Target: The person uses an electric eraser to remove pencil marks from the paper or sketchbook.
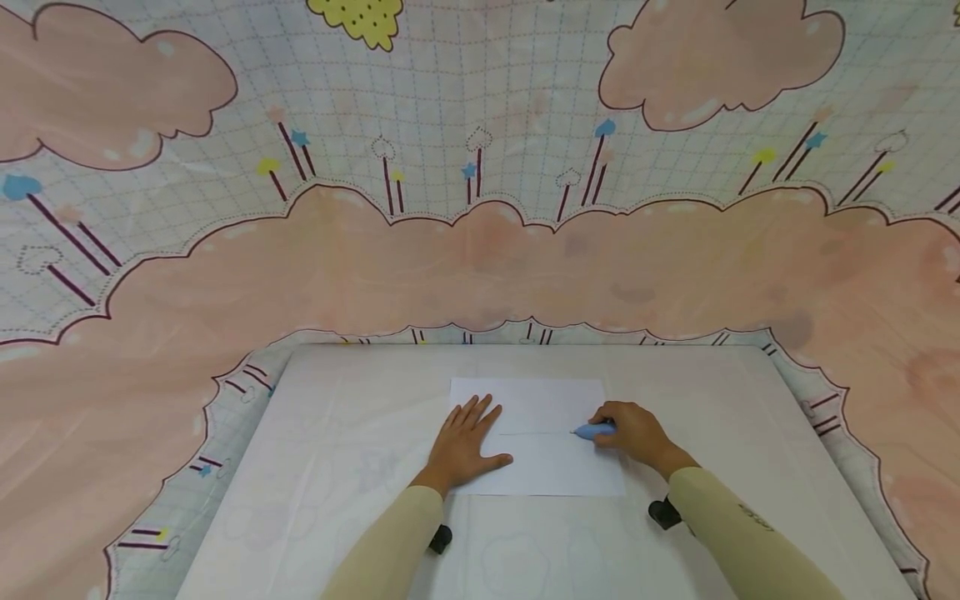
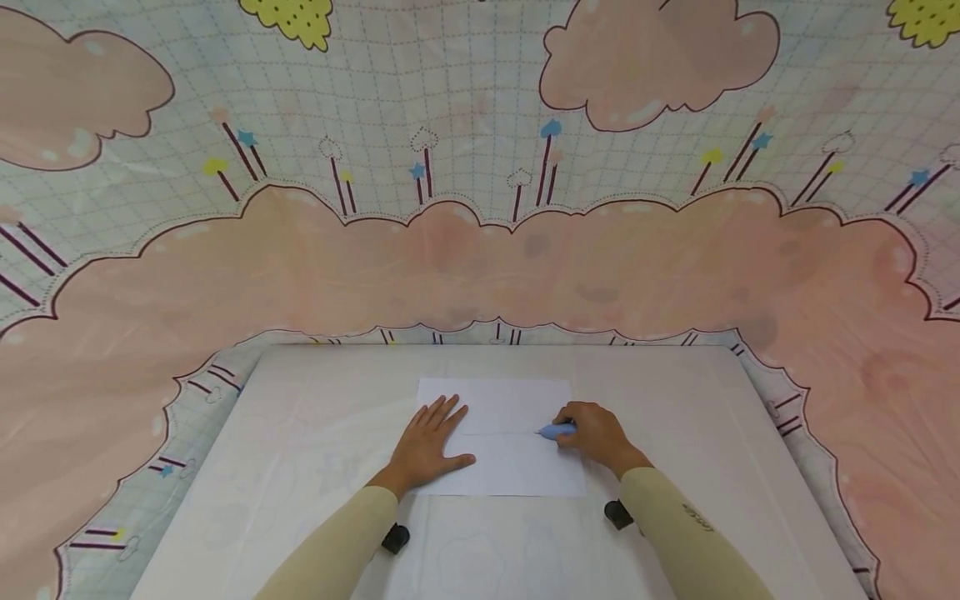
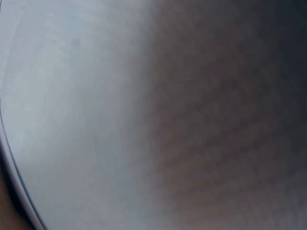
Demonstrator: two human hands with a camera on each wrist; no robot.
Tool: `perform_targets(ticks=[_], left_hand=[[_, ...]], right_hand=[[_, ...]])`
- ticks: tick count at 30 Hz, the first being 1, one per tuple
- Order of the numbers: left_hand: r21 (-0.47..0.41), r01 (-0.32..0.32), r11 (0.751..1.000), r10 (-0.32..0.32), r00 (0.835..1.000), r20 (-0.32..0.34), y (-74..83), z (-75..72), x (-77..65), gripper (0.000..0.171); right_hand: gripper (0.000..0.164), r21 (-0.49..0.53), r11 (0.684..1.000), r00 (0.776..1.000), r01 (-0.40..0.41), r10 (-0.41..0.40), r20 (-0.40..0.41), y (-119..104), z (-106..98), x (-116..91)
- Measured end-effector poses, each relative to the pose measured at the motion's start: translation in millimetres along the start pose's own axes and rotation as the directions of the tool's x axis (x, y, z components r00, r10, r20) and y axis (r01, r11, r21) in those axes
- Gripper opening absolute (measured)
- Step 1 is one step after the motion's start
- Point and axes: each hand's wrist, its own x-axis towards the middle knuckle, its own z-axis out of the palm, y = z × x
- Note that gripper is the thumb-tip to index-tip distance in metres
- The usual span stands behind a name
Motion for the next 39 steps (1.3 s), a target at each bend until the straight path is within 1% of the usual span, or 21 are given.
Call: perform_targets(ticks=[8, 20, 24, 26, 31, 34, 39], left_hand=[[0.010, 0.007, 1.000, -0.007, 1.000, 0.001, 0.3, 1.7, -1.1, 0.093], [-0.011, 0.007, 1.000, -0.007, 1.000, 0.006, 5.5, -4.2, -5.1, 0.093], [-0.006, 0.008, 1.000, -0.008, 1.000, -0.003, 3.8, -0.8, -3.8, 0.094], [0.012, 0.011, 1.000, -0.011, 1.000, -0.002, 2.1, 2.2, -2.7, 0.094], [0.026, 0.002, 1.000, -0.002, 1.000, -0.021, -0.9, 7.7, -0.9, 0.095], [0.020, -0.004, 1.000, 0.004, 0.999, -0.033, -1.3, 7.9, -0.8, 0.094], [0.023, 0.004, 1.000, -0.003, 1.000, -0.029, -1.1, 7.2, -0.7, 0.094]], right_hand=[[0.023, 0.010, 1.000, 1.000, 0.013, -0.013, -0.005, -5.6, 5.5, 3.6], [0.023, 0.009, 0.999, 0.999, 0.040, -0.040, -0.007, -17.5, 13.8, 7.6], [0.022, 0.011, 0.999, 0.999, 0.039, -0.039, -0.005, -20.5, 15.0, 9.0], [0.022, 0.011, 0.999, 0.999, 0.037, -0.037, -0.002, -21.4, 15.4, 9.7], [0.022, 0.009, 0.999, 0.999, 0.039, -0.039, 0.001, -22.9, 16.7, 11.1], [0.022, 0.011, 0.999, 0.999, 0.047, -0.048, 0.003, -23.8, 17.5, 11.9], [0.022, 0.013, 0.998, 0.998, 0.055, -0.055, 0.001, -25.8, 19.3, 13.4]])
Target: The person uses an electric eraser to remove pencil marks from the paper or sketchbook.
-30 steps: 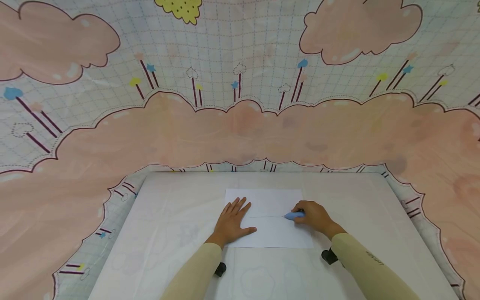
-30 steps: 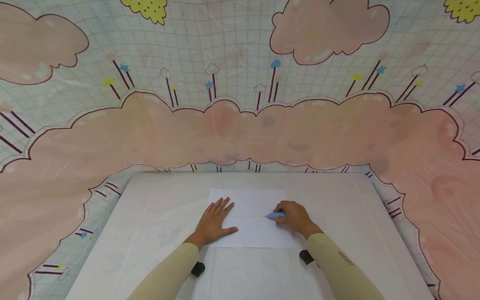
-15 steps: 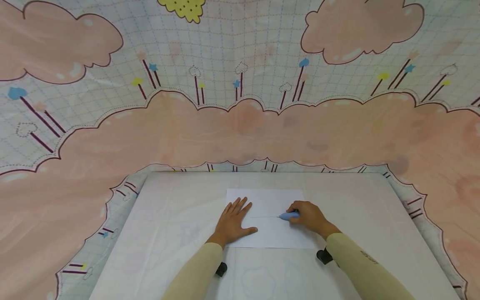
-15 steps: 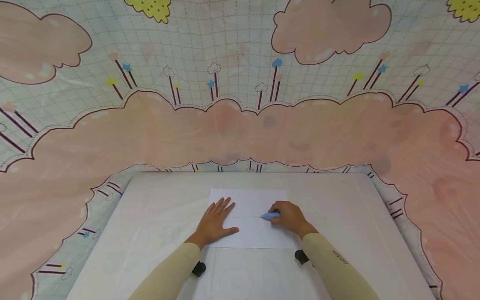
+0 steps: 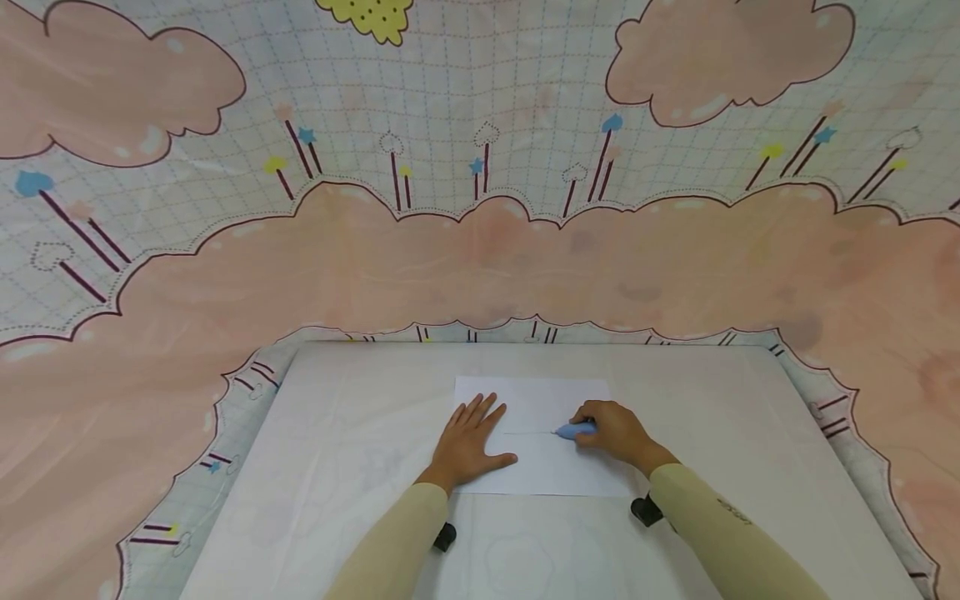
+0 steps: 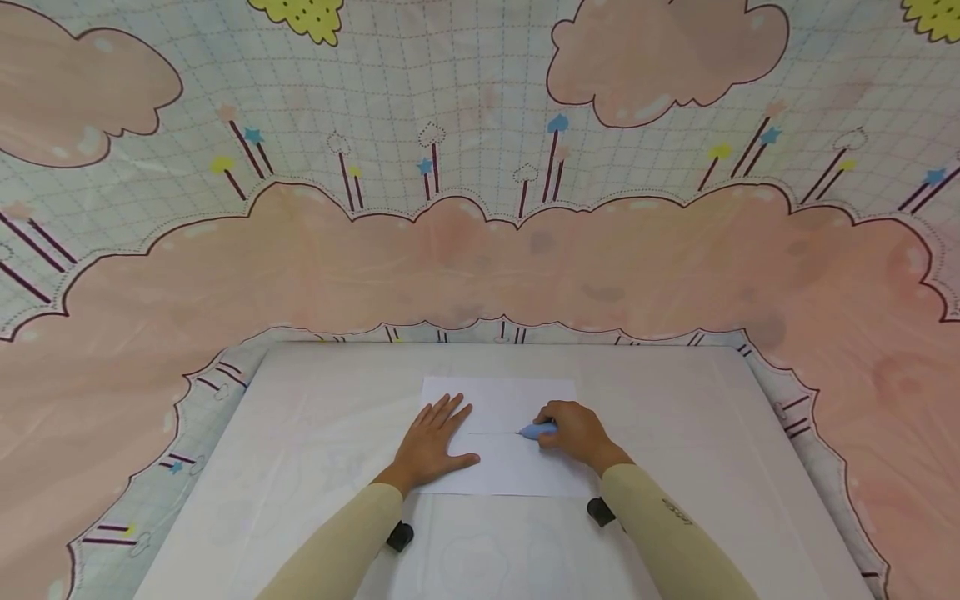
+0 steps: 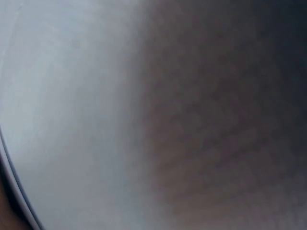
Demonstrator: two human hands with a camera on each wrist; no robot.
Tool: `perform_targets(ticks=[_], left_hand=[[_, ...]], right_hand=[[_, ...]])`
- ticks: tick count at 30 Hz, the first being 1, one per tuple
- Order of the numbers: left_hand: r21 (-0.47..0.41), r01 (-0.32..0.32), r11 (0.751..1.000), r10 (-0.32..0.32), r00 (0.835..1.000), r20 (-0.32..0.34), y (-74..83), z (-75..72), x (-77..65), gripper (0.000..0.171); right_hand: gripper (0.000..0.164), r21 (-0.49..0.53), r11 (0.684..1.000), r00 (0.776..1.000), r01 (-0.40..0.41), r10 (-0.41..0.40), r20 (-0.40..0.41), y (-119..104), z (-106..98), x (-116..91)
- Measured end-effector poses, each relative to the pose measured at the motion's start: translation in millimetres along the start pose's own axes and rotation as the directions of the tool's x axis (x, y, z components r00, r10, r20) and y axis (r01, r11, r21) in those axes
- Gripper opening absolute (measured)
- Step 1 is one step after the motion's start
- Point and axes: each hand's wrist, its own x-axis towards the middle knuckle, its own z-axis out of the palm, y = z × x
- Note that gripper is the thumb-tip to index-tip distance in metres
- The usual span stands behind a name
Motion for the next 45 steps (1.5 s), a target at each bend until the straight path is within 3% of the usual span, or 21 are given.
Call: perform_targets(ticks=[15, 32, 45], left_hand=[[0.003, 0.019, 1.000, -0.019, 0.999, 0.048, 2.7, -0.9, 0.8, 0.094], [-0.001, 0.012, 1.000, -0.012, 1.000, 0.029, 3.2, -1.5, 1.2, 0.095], [0.003, 0.016, 1.000, -0.016, 0.999, 0.038, 2.6, -5.8, -0.7, 0.094]], right_hand=[[0.022, 0.026, 1.000, 1.000, 0.013, -0.013, 0.012, -4.6, 3.8, 1.7], [0.022, 0.006, 1.000, 1.000, 0.030, -0.030, 0.000, -7.2, 8.6, 5.9], [0.023, 0.005, 1.000, 1.000, 0.023, -0.023, 0.006, -1.9, 0.3, 0.5]])
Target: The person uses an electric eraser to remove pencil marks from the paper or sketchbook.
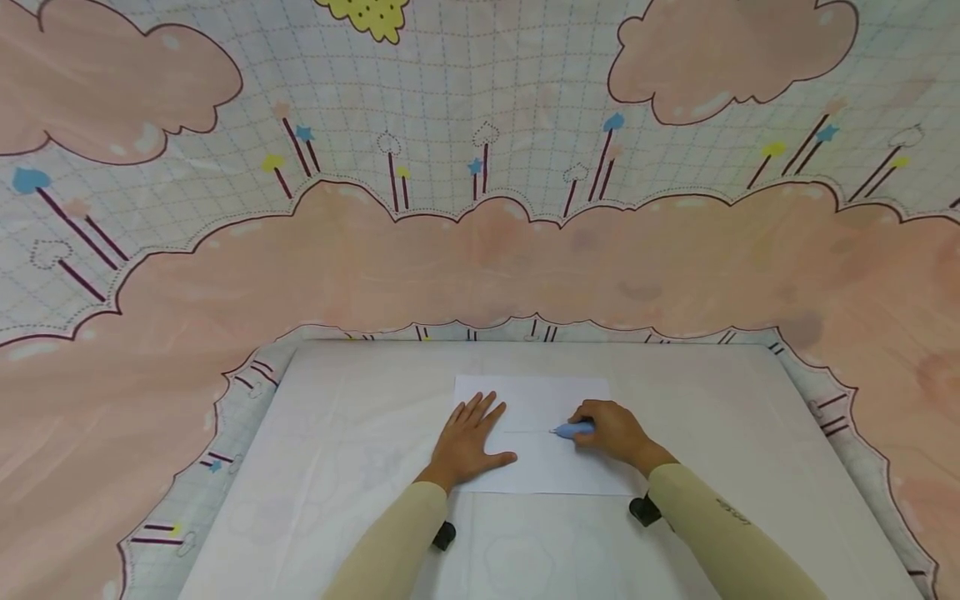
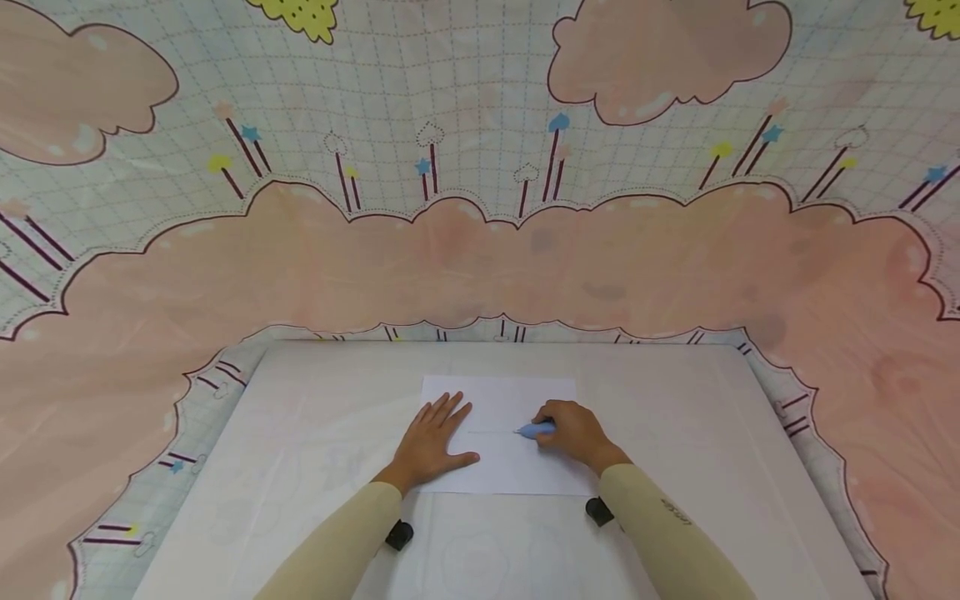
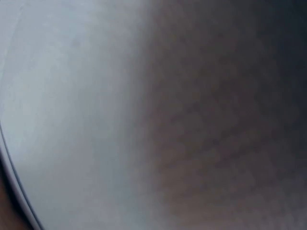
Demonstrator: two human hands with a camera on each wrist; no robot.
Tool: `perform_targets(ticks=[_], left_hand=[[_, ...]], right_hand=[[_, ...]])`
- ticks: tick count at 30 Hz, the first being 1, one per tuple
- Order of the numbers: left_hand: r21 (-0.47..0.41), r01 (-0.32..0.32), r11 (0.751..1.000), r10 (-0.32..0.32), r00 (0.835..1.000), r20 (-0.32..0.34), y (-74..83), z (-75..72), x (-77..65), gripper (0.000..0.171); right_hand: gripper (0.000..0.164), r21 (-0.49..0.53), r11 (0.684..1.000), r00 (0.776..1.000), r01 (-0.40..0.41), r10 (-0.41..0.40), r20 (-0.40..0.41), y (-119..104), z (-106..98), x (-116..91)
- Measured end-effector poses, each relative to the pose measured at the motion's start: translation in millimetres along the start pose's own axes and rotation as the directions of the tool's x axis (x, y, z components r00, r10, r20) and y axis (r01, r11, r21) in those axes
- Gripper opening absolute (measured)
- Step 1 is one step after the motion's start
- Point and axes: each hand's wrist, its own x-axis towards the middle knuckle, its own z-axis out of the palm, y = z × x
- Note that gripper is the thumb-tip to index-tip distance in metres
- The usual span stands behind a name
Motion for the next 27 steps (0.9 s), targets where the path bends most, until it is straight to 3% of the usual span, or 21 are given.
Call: perform_targets(ticks=[12, 27], left_hand=[[0.003, -0.025, 1.000, 0.025, 0.999, -0.045, -2.3, 4.7, 1.4, 0.094], [0.018, -0.014, 1.000, 0.015, 0.999, -0.034, -2.4, 6.3, 2.6, 0.094]], right_hand=[[0.022, 0.026, 0.999, 1.000, -0.027, 0.027, -0.002, 7.2, -5.8, -4.2], [0.021, 0.032, 0.999, 1.000, 0.005, -0.004, -0.006, -0.8, 7.2, 6.7]])
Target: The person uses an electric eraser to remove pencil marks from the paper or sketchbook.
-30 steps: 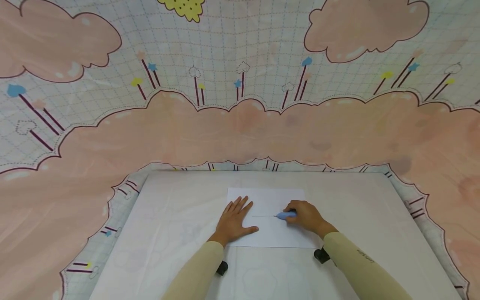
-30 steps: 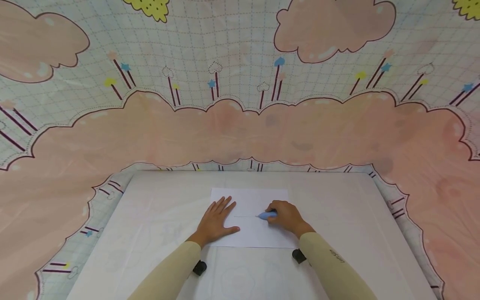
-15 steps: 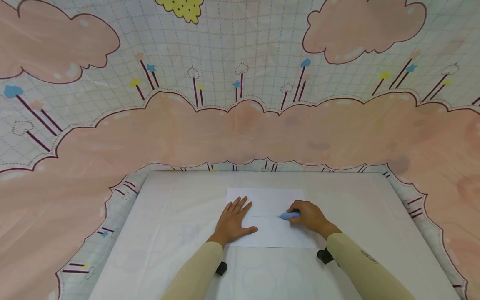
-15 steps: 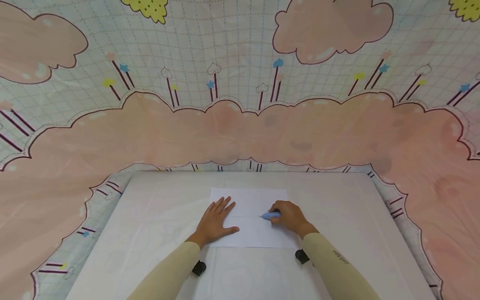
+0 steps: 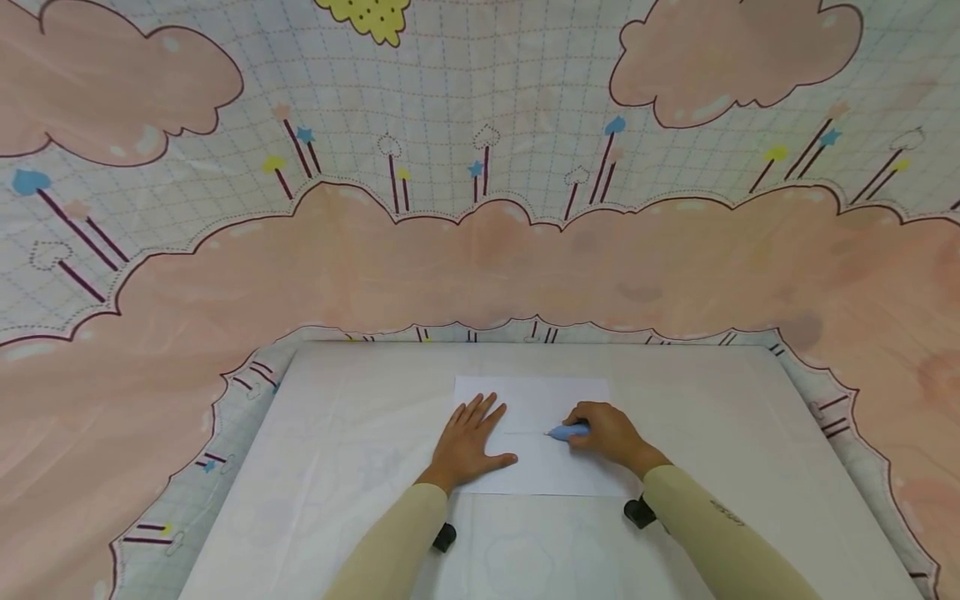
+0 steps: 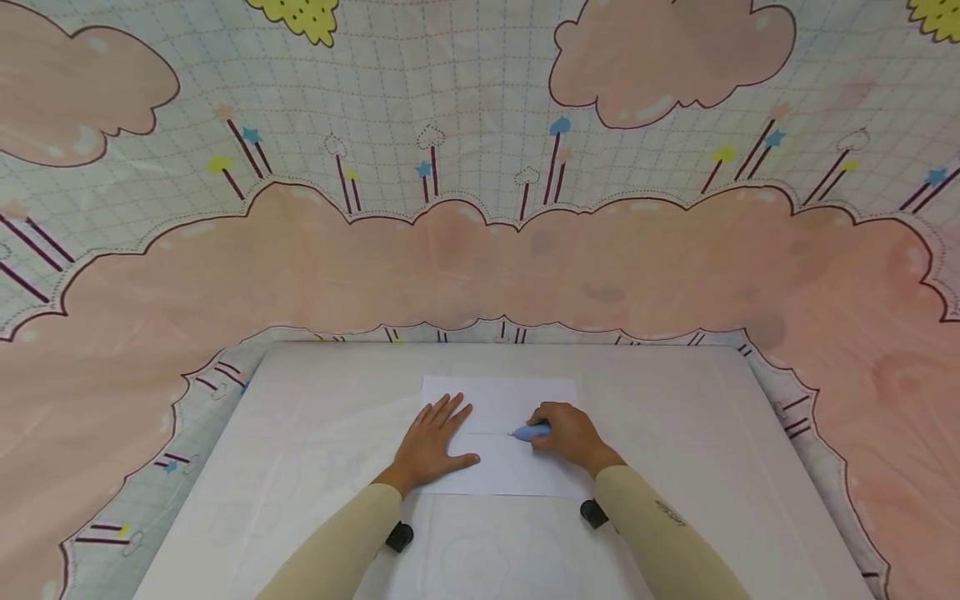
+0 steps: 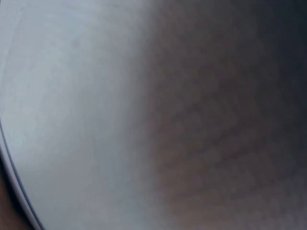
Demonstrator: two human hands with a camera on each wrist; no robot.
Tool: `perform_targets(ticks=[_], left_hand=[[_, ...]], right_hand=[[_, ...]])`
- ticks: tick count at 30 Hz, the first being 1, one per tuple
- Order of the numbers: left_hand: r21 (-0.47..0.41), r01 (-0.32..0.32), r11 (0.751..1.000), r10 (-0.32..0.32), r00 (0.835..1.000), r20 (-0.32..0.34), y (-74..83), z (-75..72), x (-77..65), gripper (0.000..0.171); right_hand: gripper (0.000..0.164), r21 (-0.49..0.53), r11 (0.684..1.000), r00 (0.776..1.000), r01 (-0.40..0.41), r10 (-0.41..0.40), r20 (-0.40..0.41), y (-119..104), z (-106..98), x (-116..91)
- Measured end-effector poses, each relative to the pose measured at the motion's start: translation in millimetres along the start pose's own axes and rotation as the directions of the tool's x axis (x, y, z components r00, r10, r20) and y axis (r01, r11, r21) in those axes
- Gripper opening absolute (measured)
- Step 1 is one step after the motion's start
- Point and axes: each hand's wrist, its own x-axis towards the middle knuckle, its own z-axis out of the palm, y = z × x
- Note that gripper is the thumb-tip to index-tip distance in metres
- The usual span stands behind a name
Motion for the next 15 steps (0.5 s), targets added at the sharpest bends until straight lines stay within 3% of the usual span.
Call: perform_targets(ticks=[15], left_hand=[[-0.020, -0.010, 1.000, 0.010, 1.000, 0.012, 1.3, -4.4, -7.3, 0.094]], right_hand=[[0.023, -0.027, 0.998, 0.998, -0.062, 0.062, -0.005, -2.7, -9.2, -15.9]])
